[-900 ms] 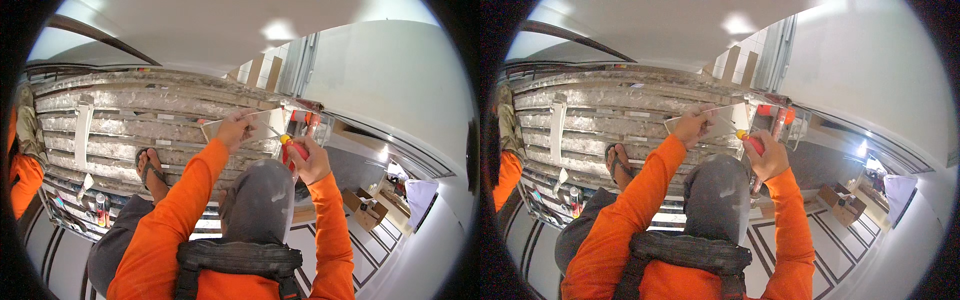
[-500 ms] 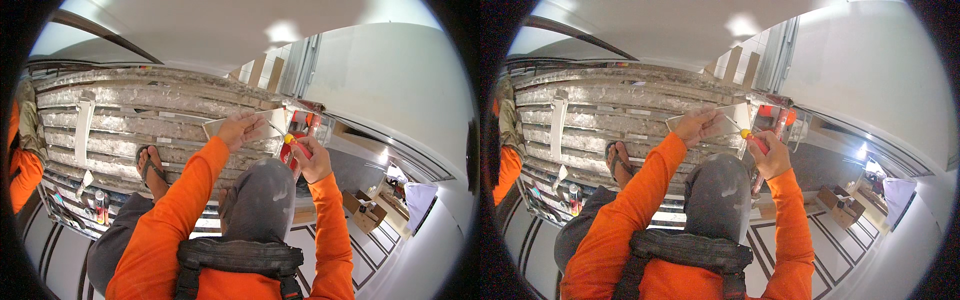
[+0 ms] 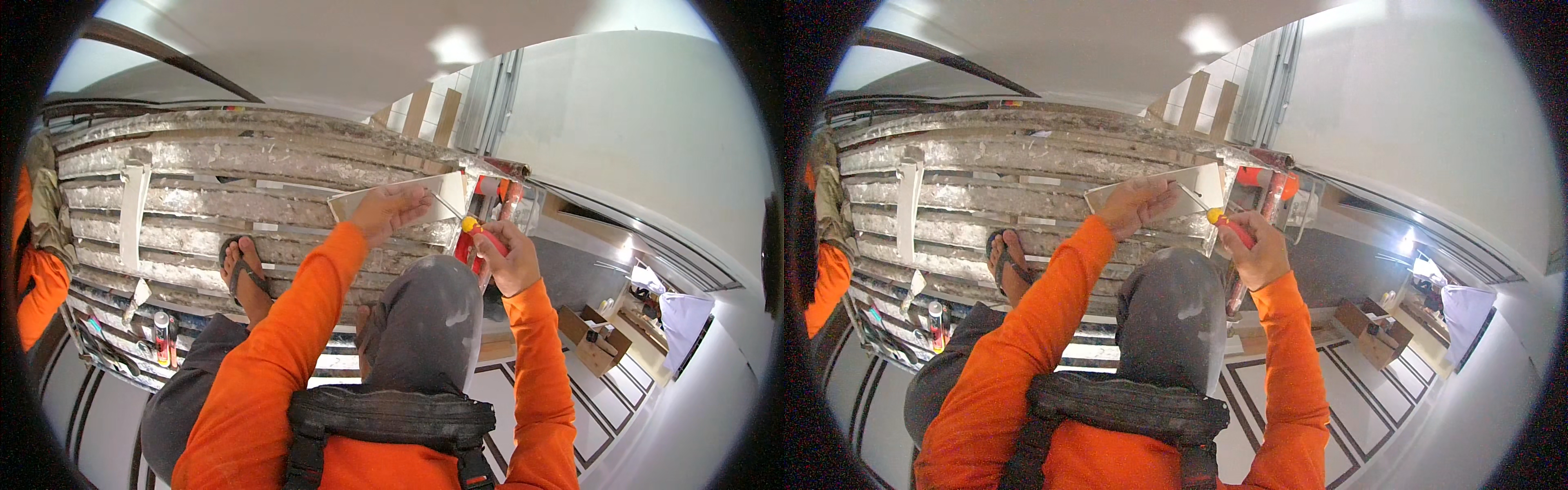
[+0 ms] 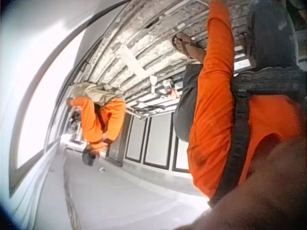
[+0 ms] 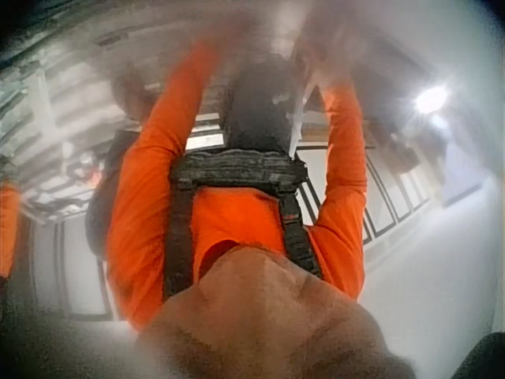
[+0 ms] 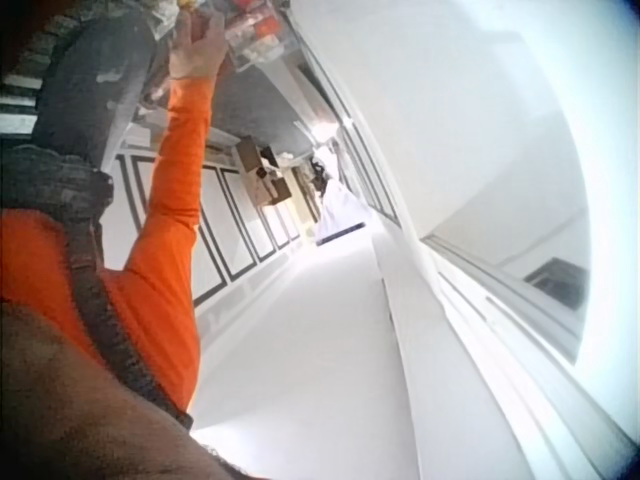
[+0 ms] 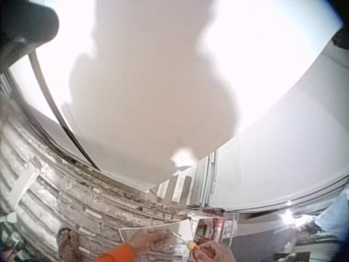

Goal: The person uses a screwdriver to secure a white panel to a wall frame while standing on scaffolding, then picks up more screws from a bucket.

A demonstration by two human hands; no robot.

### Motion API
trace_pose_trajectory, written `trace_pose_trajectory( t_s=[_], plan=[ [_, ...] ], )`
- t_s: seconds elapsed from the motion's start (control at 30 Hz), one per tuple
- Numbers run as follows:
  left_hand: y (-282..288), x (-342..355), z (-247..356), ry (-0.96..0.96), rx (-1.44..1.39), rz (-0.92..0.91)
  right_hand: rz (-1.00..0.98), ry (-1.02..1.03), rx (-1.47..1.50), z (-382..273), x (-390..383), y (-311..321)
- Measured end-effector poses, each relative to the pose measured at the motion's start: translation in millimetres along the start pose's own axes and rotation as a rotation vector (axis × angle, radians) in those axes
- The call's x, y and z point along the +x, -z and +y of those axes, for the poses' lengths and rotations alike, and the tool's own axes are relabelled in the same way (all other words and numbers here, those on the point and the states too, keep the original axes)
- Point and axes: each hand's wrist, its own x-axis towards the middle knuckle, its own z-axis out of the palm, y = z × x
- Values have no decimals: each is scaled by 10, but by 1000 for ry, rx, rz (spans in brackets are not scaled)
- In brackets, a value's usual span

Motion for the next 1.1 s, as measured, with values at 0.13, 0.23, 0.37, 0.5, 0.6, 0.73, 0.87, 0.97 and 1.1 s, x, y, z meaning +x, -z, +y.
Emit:
trace_pose_trajectory(
  t_s=[0.13, 0.23, 0.37, 0.5, 0.6, 0.73, 0.87, 0.97, 1.1],
  plan=[
    [120, -15, 31, -20, -8, -25, -18, -10, 53, -141, -23, 2],
    [99, -19, 33, 13, -77, -64, -49, -11, 14, -145, -38, 18],
    [3, -45, 6, 2, -128, -68, 0, 90, -23, -61, -42, -19],
    [27, -39, 3, 7, -134, -47, -38, 33, -9, -148, -47, -7],
    [35, -29, -22, 6, -144, -68, -62, -38, 31, -168, -71, 8],
    [71, -15, -55, 19, -146, -86, -34, 9, -65, -289, -97, 8],
    [35, -34, -73, 23, -144, -44, -76, 71, -236, -595, -99, 15],
    [27, -42, -204, -27, -391, -41, -66, 334, -479, -982, -31, -75],
    [45, -161, -525, -107, -701, 101, -222, 397, -712, -1103, 187, -287]
  ],
)
